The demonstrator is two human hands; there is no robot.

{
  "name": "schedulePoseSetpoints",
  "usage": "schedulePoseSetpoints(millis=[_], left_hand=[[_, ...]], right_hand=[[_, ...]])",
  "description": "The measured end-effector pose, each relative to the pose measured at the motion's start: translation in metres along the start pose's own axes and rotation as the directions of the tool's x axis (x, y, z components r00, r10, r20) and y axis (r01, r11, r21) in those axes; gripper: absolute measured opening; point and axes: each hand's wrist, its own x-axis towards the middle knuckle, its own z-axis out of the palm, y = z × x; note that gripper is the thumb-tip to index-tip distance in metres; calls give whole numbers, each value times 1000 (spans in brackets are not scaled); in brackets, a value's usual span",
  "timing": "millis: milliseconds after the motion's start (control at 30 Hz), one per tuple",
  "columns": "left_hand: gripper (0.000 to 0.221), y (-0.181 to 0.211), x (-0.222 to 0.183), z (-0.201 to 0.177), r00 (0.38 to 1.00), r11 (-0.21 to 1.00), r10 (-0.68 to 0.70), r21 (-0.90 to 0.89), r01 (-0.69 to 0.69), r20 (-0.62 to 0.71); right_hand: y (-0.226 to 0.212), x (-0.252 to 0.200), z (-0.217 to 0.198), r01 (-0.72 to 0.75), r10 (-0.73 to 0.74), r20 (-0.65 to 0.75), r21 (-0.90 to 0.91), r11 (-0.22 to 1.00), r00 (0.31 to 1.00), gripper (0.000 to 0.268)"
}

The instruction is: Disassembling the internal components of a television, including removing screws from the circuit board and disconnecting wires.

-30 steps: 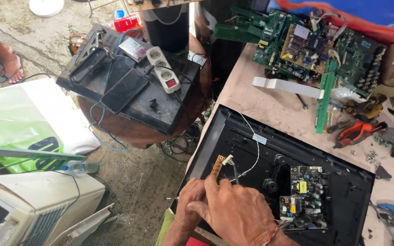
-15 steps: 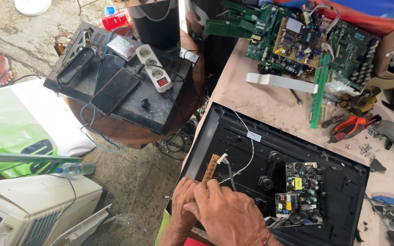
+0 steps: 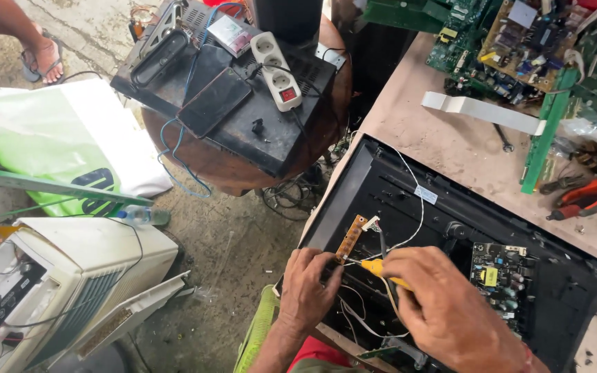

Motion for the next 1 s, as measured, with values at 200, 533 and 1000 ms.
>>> schedulePoseSetpoints(millis=[200,533,1000], left_hand=[[20,8,6,4,998,989,53,137,-49,-24],[12,58,51,-9,991,959,134,251,-130,2],[29,51,107,12,967,968,184,136,-209,176]], right_hand=[[12,-35,-2,-125,146,-165,135,983,975,31],[175,-234,33,-558,675,138,692,458,725,66],[102,-226,32,-916,999,31,400,20,35,36]])
